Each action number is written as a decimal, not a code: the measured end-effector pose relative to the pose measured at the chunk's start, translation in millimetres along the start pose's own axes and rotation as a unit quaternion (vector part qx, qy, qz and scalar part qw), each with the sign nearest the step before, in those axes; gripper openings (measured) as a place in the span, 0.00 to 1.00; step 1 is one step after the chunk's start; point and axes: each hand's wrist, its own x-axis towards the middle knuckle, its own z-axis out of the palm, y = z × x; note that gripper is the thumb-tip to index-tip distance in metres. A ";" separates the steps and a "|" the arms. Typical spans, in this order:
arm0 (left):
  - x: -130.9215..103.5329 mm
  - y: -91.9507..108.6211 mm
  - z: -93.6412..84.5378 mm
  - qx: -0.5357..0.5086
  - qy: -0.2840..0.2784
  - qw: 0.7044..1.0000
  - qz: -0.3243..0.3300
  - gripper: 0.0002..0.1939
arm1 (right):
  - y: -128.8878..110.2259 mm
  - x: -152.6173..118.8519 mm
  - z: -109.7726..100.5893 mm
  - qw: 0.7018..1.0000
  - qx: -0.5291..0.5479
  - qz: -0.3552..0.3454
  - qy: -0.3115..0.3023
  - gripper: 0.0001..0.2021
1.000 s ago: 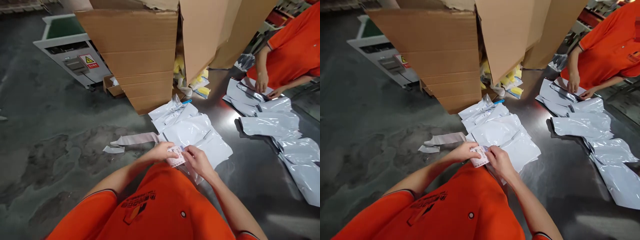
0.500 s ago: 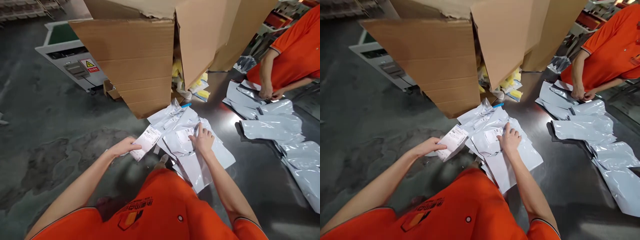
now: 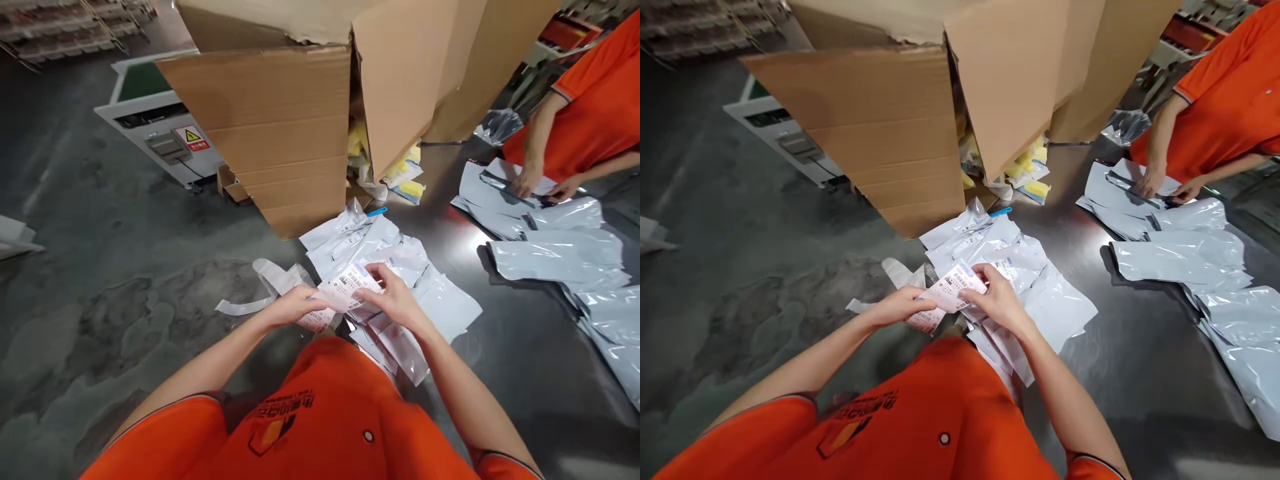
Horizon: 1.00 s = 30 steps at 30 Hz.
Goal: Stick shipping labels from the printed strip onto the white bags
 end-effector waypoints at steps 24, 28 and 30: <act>-7.3 7.4 32.4 0.107 -0.029 0.993 -0.034 0.17 | 76.6 -143.1 -142.0 0.870 -0.154 0.011 0.467 0.15; -10.3 12.4 13.9 0.066 0.046 0.996 0.026 0.19 | 121.6 -142.4 -128.8 0.924 -0.179 0.048 0.334 0.17; -5.3 22.8 15.1 0.069 0.036 0.995 0.065 0.17 | 134.2 -130.4 -99.8 0.926 -0.250 0.082 0.272 0.19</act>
